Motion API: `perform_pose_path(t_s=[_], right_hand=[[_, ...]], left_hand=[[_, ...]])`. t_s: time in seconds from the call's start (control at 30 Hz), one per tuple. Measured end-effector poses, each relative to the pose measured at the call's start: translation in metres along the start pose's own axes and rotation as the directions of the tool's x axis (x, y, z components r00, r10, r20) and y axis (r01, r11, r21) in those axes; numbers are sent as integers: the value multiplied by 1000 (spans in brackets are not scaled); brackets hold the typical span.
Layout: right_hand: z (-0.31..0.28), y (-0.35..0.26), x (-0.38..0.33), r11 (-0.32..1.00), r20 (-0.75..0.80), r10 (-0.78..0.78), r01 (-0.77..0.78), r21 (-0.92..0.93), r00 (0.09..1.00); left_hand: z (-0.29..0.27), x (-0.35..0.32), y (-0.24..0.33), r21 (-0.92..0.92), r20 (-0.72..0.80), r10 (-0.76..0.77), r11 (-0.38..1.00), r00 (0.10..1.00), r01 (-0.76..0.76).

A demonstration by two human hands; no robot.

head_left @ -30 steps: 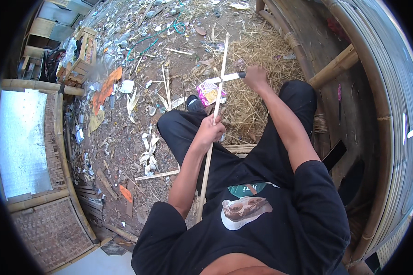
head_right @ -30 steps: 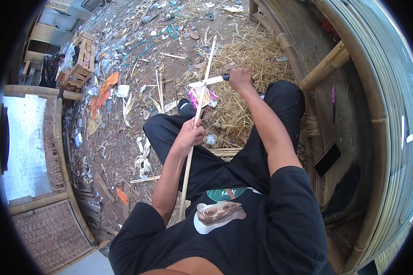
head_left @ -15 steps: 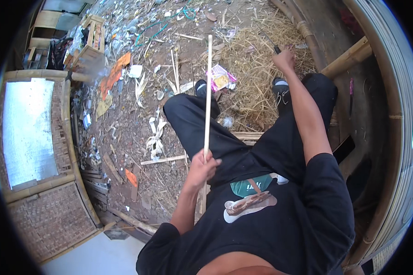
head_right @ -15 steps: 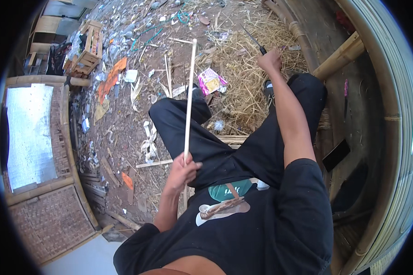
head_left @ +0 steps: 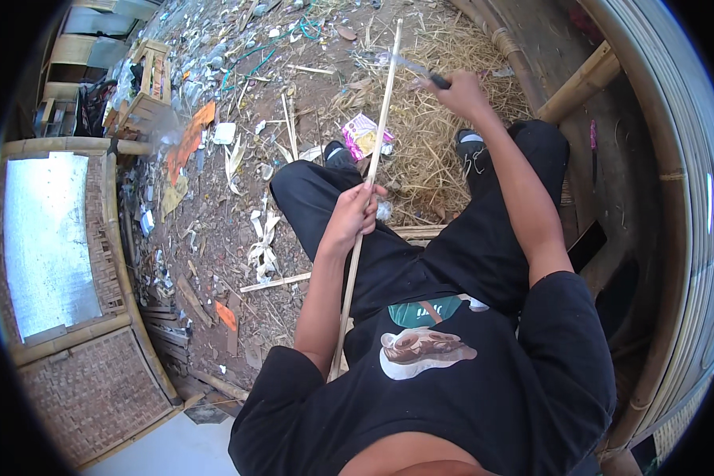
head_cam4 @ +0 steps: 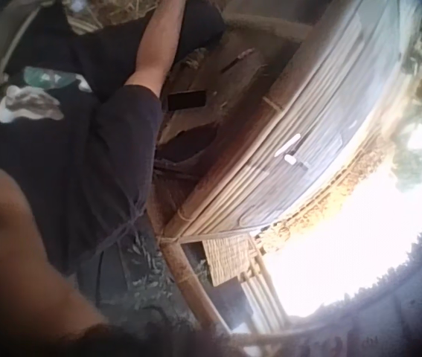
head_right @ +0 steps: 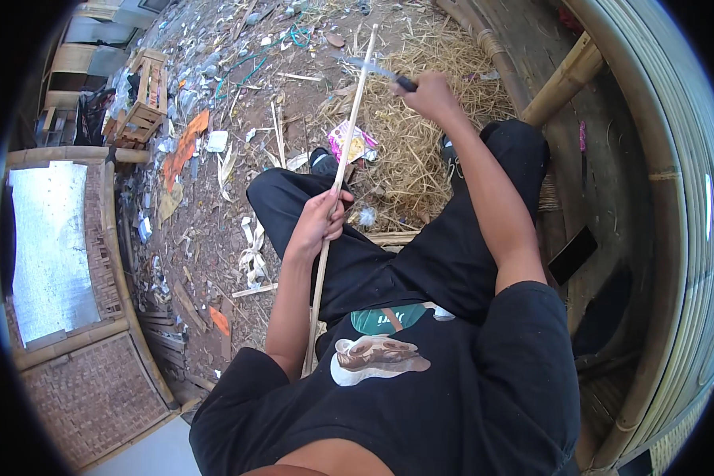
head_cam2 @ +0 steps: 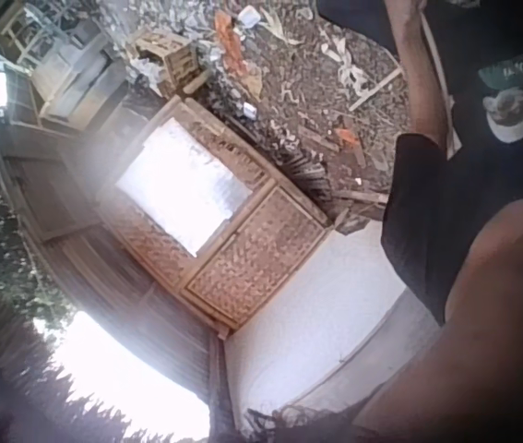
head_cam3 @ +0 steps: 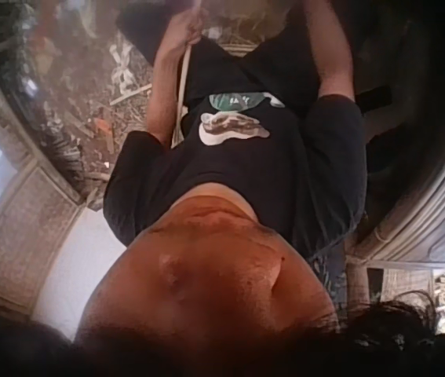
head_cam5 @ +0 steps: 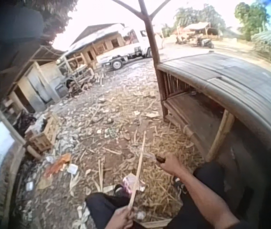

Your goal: The person whittles a bamboo stick with a knife while sitting in a bamboo structure. They peel away shavings from the stick, rotate it to work on different sides, and scrape the surface to smooth it.

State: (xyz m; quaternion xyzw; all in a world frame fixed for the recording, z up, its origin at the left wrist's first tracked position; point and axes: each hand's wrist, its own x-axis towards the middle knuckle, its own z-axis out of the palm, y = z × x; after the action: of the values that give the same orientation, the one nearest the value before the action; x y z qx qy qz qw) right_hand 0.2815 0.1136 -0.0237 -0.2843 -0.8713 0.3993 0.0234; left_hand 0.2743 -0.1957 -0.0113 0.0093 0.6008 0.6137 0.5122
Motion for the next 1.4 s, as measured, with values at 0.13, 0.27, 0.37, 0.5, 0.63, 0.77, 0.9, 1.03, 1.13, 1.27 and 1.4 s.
perform_pose_path(t_s=[0.13, 0.27, 0.37, 0.5, 0.63, 0.77, 0.9, 1.03, 1.13, 1.27, 1.4], right_hand=[[17, -8, -11, 999, 69, -8, 5, 34, 998], [49, 4, -12, 964, 10, -264, 264, -8, 964], [58, 1, -16, 958, 64, -237, 244, -149, 969], [73, 4, -17, 944, 218, -197, 245, -223, 956], [79, 3, -21, 954, 182, -90, 137, -266, 979], [81, 6, -16, 970, 274, 39, 30, -242, 961], [94, 12, -16, 948, 320, -35, 132, -288, 947], [102, -1, -23, 946, 360, -48, 158, -284, 932], [112, 5, -24, 919, 291, -156, 247, -307, 944], [116, 3, -25, 920, 284, -148, 237, -312, 948], [122, 6, -27, 934, 188, -77, 136, -329, 979]], left_hand=[[5, 29, 4, 19, 27, 53, 998, 998, -53], [2, 51, 13, 30, 17, -3, 1000, 1000, 3], [-7, 70, 11, -75, 63, 37, 997, 997, -32], [-10, 78, 7, -129, 98, 60, 991, 993, -47], [-3, 85, 4, -91, 67, 30, 996, 997, -24], [-6, 93, 1, -169, 59, 4, 986, 998, 6], [-7, 99, 2, -98, 6, 14, 995, 1000, -13], [-11, 103, -2, 18, -56, -25, 999, 998, 26], [-7, 106, -4, 106, -146, -10, 994, 989, 26], [-5, 118, -22, 310, -257, 141, 949, 956, -56], [-6, 125, -38, 869, -184, 610, 468, 771, -163]])
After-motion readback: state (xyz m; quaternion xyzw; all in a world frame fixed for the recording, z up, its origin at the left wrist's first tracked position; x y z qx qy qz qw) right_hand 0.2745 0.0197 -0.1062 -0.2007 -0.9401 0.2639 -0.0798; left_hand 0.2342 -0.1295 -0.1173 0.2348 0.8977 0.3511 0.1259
